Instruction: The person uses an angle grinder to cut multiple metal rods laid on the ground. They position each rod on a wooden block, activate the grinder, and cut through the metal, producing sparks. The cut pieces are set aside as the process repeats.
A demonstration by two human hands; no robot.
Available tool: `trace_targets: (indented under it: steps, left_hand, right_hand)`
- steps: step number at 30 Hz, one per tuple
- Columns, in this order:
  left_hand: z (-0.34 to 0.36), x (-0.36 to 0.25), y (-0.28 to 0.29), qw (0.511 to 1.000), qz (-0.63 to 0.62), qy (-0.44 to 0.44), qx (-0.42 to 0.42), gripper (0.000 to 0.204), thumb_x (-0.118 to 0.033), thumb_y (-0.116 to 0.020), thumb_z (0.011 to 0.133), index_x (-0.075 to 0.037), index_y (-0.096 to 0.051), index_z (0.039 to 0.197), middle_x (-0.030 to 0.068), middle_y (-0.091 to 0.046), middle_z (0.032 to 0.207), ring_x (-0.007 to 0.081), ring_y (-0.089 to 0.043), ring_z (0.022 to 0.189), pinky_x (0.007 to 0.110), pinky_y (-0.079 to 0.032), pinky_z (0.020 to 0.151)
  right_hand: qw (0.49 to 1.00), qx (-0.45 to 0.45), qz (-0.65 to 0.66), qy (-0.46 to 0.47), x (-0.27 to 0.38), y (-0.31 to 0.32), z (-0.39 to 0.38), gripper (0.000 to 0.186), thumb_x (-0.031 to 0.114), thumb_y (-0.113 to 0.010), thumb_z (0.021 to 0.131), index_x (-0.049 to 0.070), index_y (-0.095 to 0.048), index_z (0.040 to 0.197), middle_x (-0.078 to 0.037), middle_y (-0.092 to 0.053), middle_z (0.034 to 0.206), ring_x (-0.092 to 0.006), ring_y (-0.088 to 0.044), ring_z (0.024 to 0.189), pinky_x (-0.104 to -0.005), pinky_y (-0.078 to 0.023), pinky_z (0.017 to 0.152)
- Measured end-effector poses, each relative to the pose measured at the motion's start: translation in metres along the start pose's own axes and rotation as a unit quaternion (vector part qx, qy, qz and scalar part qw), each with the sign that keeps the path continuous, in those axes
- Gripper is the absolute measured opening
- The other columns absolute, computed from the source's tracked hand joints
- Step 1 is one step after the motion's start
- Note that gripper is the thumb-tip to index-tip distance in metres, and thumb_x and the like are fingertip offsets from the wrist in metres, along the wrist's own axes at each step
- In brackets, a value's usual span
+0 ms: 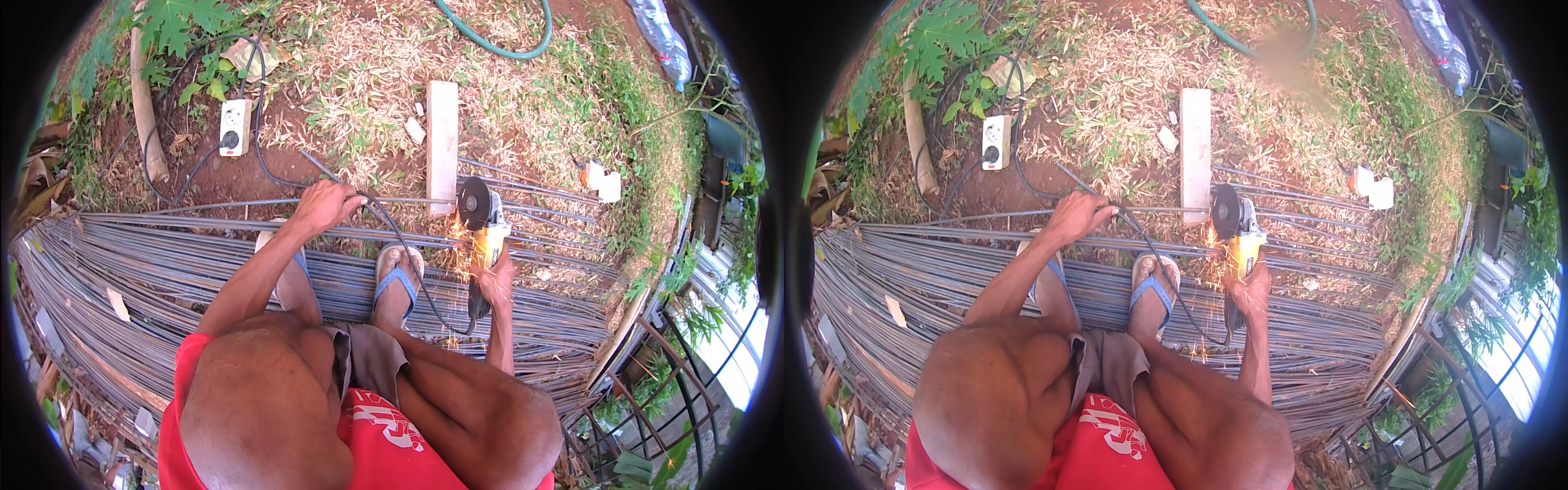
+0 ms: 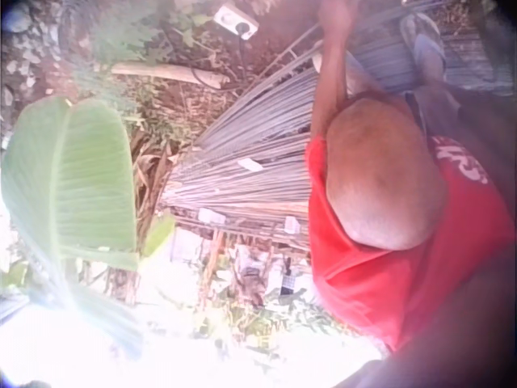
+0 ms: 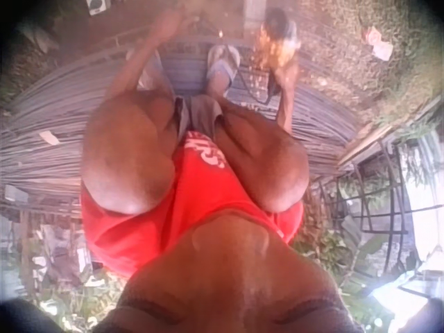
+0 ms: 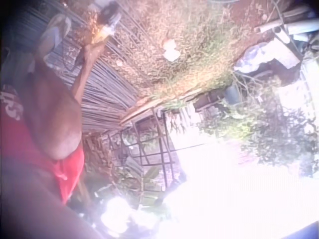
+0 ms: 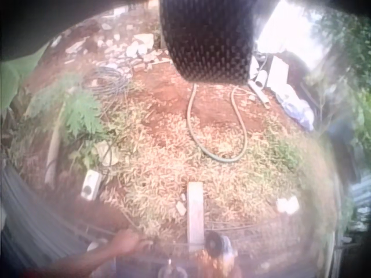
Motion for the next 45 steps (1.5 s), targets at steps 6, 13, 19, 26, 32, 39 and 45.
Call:
trace_targets:
  steps: [6, 13, 19, 26, 32, 39, 45]
  left_hand:
    - [-0.001, 0.004, -0.003, 1.000, -0.010, -0.004, 0.000, 0.042, -0.044, -0.068, 0.101, -0.005, -0.078, 0.094, 0.0223, -0.072, 0.076, 0.0455, -0.071, 0.078, 0.056, -0.055, 0.073]
    - [0.002, 0.004, -0.008, 1.000, -0.026, -0.007, 0.007, 0.041, -0.044, -0.067, 0.102, -0.005, -0.076, 0.094, 0.0194, -0.069, 0.073, 0.0445, -0.069, 0.079, 0.055, -0.052, 0.074]
    - [0.001, 0.010, -0.012, 1.000, 0.010, 0.004, 0.019, 0.047, -0.052, -0.060, 0.105, -0.009, -0.078, 0.098, 0.0181, -0.074, 0.085, 0.0416, -0.071, 0.088, 0.055, -0.054, 0.082]
    - [0.001, 0.012, -0.015, 1.000, -0.004, -0.010, 0.017, 0.047, -0.053, -0.060, 0.104, -0.010, -0.077, 0.099, 0.0169, -0.075, 0.088, 0.0397, -0.074, 0.088, 0.053, -0.058, 0.081]
    - [-0.001, 0.015, -0.017, 0.999, -0.027, -0.018, 0.002, 0.045, -0.048, -0.066, 0.101, -0.005, -0.074, 0.090, 0.0202, -0.072, 0.080, 0.0450, -0.071, 0.082, 0.056, -0.054, 0.071]
    - [0.000, 0.010, -0.011, 1.000, -0.025, -0.015, -0.006, 0.046, -0.049, -0.066, 0.101, -0.005, -0.073, 0.088, 0.0201, -0.071, 0.078, 0.0442, -0.071, 0.078, 0.056, -0.054, 0.069]
    - [-0.002, 0.009, -0.012, 0.999, -0.020, -0.024, -0.013, 0.043, -0.048, -0.066, 0.101, -0.006, -0.076, 0.093, 0.0201, -0.072, 0.081, 0.0441, -0.072, 0.079, 0.055, -0.055, 0.070]
  right_hand:
    - [0.999, 0.003, 0.029, -0.022, 0.011, -0.001, -0.002, 0.073, 0.020, -0.085, 0.070, -0.005, -0.056, 0.132, -0.020, -0.075, 0.097, -0.0330, -0.073, 0.088, -0.0445, -0.059, 0.084]
    - [0.998, 0.000, 0.013, -0.055, -0.002, 0.000, -0.013, 0.064, 0.017, -0.081, 0.069, -0.004, -0.060, 0.126, -0.022, -0.075, 0.101, -0.0332, -0.074, 0.089, -0.0438, -0.059, 0.083]
    - [0.997, 0.023, 0.062, -0.039, -0.002, -0.005, 0.003, 0.068, 0.005, -0.085, 0.073, -0.002, -0.057, 0.134, -0.016, -0.074, 0.112, -0.0282, -0.071, 0.096, -0.0398, -0.058, 0.087]
    - [0.994, 0.014, 0.109, -0.017, -0.021, -0.012, -0.005, 0.061, 0.005, -0.074, 0.073, -0.001, -0.059, 0.133, -0.009, -0.070, 0.103, -0.0203, -0.065, 0.090, -0.0367, -0.055, 0.083]
    - [0.995, 0.020, 0.098, -0.011, -0.039, -0.015, -0.008, 0.064, 0.009, -0.075, 0.072, 0.000, -0.057, 0.133, -0.008, -0.066, 0.099, -0.0211, -0.063, 0.088, -0.0357, -0.053, 0.083]
    - [0.994, 0.003, 0.109, 0.014, -0.031, -0.012, 0.007, 0.073, 0.006, -0.076, 0.072, -0.001, -0.054, 0.141, -0.008, -0.062, 0.115, -0.0231, -0.060, 0.098, -0.0351, -0.051, 0.093]
    - [0.990, 0.020, 0.141, 0.006, -0.048, -0.012, -0.004, 0.067, 0.010, -0.078, 0.071, 0.000, -0.058, 0.134, -0.009, -0.065, 0.105, -0.0201, -0.062, 0.092, -0.0348, -0.052, 0.088]
Point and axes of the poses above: each hand's wrist, its own z-axis towards the middle knuckle, its own y-axis out of the back of the hand, x = y × z, the point moved 8 cm from there along z, towards the middle knuckle
